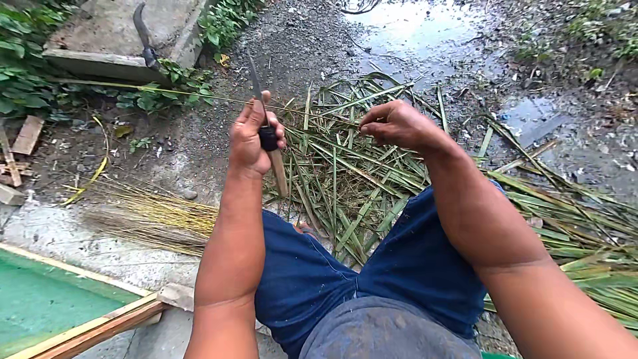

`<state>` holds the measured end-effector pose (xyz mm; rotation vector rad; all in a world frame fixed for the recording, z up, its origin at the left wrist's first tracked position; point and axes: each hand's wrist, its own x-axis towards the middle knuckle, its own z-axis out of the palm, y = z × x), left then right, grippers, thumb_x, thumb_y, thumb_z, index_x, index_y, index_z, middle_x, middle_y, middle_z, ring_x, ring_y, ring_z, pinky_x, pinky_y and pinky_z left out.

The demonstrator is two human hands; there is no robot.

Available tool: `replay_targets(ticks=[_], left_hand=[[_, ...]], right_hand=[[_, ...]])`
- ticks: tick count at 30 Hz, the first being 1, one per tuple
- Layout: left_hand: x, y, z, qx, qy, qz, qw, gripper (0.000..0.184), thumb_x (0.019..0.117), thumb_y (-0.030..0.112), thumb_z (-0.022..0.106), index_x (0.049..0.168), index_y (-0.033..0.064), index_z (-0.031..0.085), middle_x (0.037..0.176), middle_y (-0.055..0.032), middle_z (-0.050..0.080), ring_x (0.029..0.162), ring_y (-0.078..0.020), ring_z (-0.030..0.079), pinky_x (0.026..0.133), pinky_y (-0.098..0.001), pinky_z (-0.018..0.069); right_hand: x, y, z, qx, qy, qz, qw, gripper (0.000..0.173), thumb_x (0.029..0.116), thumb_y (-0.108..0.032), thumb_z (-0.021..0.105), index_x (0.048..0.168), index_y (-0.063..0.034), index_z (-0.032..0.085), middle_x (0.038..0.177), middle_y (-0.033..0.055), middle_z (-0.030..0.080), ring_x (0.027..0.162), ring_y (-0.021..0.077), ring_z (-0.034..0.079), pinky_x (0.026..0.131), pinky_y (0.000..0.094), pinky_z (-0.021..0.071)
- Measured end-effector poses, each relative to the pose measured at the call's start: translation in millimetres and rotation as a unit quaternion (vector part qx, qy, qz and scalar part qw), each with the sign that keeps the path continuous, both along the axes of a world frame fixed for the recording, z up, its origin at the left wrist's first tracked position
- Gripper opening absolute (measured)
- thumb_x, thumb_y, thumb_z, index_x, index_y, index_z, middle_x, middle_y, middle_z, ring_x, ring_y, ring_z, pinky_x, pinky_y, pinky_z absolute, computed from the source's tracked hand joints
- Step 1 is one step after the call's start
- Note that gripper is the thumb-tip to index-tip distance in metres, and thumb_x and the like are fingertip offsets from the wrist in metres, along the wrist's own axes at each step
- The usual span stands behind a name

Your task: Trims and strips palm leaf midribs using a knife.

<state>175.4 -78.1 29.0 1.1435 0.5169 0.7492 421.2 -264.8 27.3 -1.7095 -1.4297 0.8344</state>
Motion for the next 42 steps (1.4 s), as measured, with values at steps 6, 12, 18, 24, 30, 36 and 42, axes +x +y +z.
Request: replay_targets(ticks=[6, 12, 18, 24, 30, 36, 42], left_hand=[[13.3, -27.8, -6.7, -0.013, 0.043, -0.031, 0.999, 0.027, 0.1121, 0.024, 0.035, 0.13, 0.0152, 0.053, 0.069, 0.0046, 0.057, 0.054, -0.0076, 0.059, 0.048, -0.0229, 0.0541], [32.3, -51.3, -18.0, -0.025, 0.085, -0.129, 0.988, 0.03, 0.1104, 0.017, 0.042, 0.138, 0.0089, 0.052, 0.074, -0.0005, 0.06, 0.056, -0.0091, 0.06, 0.048, -0.0224, 0.0532], [11.3, -11.0, -2.7, -0.016, 0.014, 0.002, 1.0, 0.03, 0.1125, 0.024, 0.036, 0.135, 0.0152, 0.053, 0.069, 0.0036, 0.057, 0.053, -0.009, 0.059, 0.048, -0.0242, 0.0546], [18.9, -32.0, -10.8, -0.013, 0.062, -0.126, 0.99, 0.032, 0.1101, 0.019, 0.04, 0.137, 0.0087, 0.053, 0.071, 0.0023, 0.059, 0.054, -0.0076, 0.059, 0.049, -0.0219, 0.0539], [-8.7, 16.3, 6.1, -0.024, -0.034, 0.052, 0.998, 0.033, 0.1132, 0.031, 0.031, 0.133, 0.0203, 0.055, 0.069, 0.0051, 0.058, 0.053, -0.008, 0.058, 0.048, -0.0233, 0.0531], [26.4, -46.8, -12.2, -0.019, 0.075, -0.135, 0.988, 0.035, 0.1096, 0.017, 0.041, 0.142, 0.0071, 0.05, 0.069, 0.0003, 0.058, 0.053, -0.0093, 0.058, 0.047, -0.0234, 0.0533], [5.4, -9.8, 2.4, -0.021, 0.017, -0.047, 0.999, 0.032, 0.1119, 0.025, 0.035, 0.135, 0.0164, 0.056, 0.068, 0.0041, 0.058, 0.054, -0.0082, 0.059, 0.049, -0.0238, 0.054]], right_hand=[[-18.7, 15.7, -7.7, 0.021, -0.003, -0.028, 0.999, 0.015, 0.0995, -0.015, 0.064, 0.104, -0.0064, 0.074, 0.081, 0.0031, 0.069, 0.064, 0.0092, 0.061, 0.065, 0.0326, 0.0551], [-33.3, 24.8, -10.7, 0.06, 0.023, -0.012, 0.998, 0.014, 0.0991, -0.014, 0.065, 0.101, -0.0047, 0.074, 0.077, 0.0013, 0.068, 0.06, 0.0053, 0.059, 0.061, 0.027, 0.0532], [-23.3, 15.2, -6.1, 0.054, 0.023, -0.006, 0.998, 0.014, 0.1003, -0.014, 0.063, 0.101, -0.0053, 0.074, 0.076, -0.0005, 0.067, 0.058, 0.0029, 0.056, 0.058, 0.0237, 0.0504], [-21.1, 15.7, -8.4, 0.066, 0.024, 0.013, 0.997, 0.014, 0.1001, -0.014, 0.062, 0.101, -0.0052, 0.073, 0.075, -0.002, 0.065, 0.058, 0.0013, 0.054, 0.057, 0.022, 0.0489], [-9.3, 9.1, -8.0, 0.065, -0.005, -0.013, 0.998, 0.01, 0.0977, -0.012, 0.064, 0.099, -0.0069, 0.073, 0.077, -0.0006, 0.066, 0.062, 0.0037, 0.056, 0.06, 0.0248, 0.0495], [-27.7, 20.8, -12.9, 0.077, -0.016, -0.034, 0.996, 0.008, 0.0955, -0.012, 0.067, 0.098, -0.0068, 0.073, 0.088, 0.0022, 0.066, 0.071, 0.0077, 0.059, 0.069, 0.0304, 0.0522], [-19.7, 14.8, -10.6, 0.08, -0.016, -0.048, 0.996, 0.006, 0.0953, -0.013, 0.069, 0.097, -0.008, 0.072, 0.088, 0.0019, 0.068, 0.072, 0.0078, 0.06, 0.07, 0.0311, 0.0529]])
